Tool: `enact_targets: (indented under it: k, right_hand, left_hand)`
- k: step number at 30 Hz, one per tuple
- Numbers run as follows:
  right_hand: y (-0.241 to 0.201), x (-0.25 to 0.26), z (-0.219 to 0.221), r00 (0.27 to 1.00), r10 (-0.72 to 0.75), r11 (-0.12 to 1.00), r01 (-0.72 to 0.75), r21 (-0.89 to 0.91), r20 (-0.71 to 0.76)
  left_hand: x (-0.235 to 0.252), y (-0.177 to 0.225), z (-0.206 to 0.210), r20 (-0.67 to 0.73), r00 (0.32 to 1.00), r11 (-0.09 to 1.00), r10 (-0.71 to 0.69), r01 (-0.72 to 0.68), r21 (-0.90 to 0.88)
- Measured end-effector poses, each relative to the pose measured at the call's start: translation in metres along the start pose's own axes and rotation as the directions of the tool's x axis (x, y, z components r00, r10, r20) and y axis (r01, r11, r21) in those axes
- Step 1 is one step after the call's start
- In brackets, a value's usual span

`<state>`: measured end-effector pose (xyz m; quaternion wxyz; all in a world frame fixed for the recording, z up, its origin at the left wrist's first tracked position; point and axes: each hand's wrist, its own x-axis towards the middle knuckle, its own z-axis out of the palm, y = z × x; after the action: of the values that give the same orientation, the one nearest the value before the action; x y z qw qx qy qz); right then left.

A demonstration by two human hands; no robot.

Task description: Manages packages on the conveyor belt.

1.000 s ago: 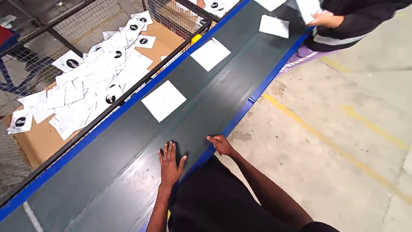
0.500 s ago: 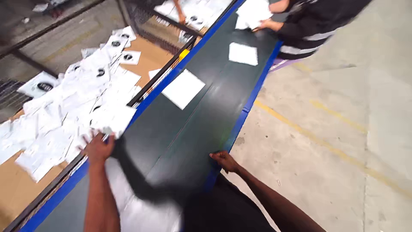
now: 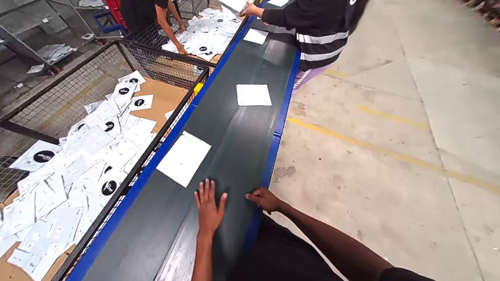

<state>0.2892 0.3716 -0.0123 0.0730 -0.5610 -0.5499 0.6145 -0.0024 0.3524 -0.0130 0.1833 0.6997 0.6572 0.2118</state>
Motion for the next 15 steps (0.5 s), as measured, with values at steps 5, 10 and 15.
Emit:
enact_targets:
  k: [5,10,15]
  right_hand:
    - [0.003,-0.001,0.000,0.999,-0.042,0.999,0.042,0.014,0.001]
    - [0.005,-0.001,0.000,0.999,-0.034,0.999,0.033,0.036,0.007]
    - [0.003,0.003,-0.001,1.000,-0.015,1.000,0.015,0.011,0.005]
  left_hand:
    - [-0.079,0.012,0.019,0.022,1.000,0.995,0.002,-0.004,0.097]
    - [-0.116,-0.044,-0.005,-0.043,0.998,0.949,-0.055,0.065,0.308]
    - [-0.053,-0.173,-0.068,-0.052,0.998,0.877,-0.020,0.043,0.479]
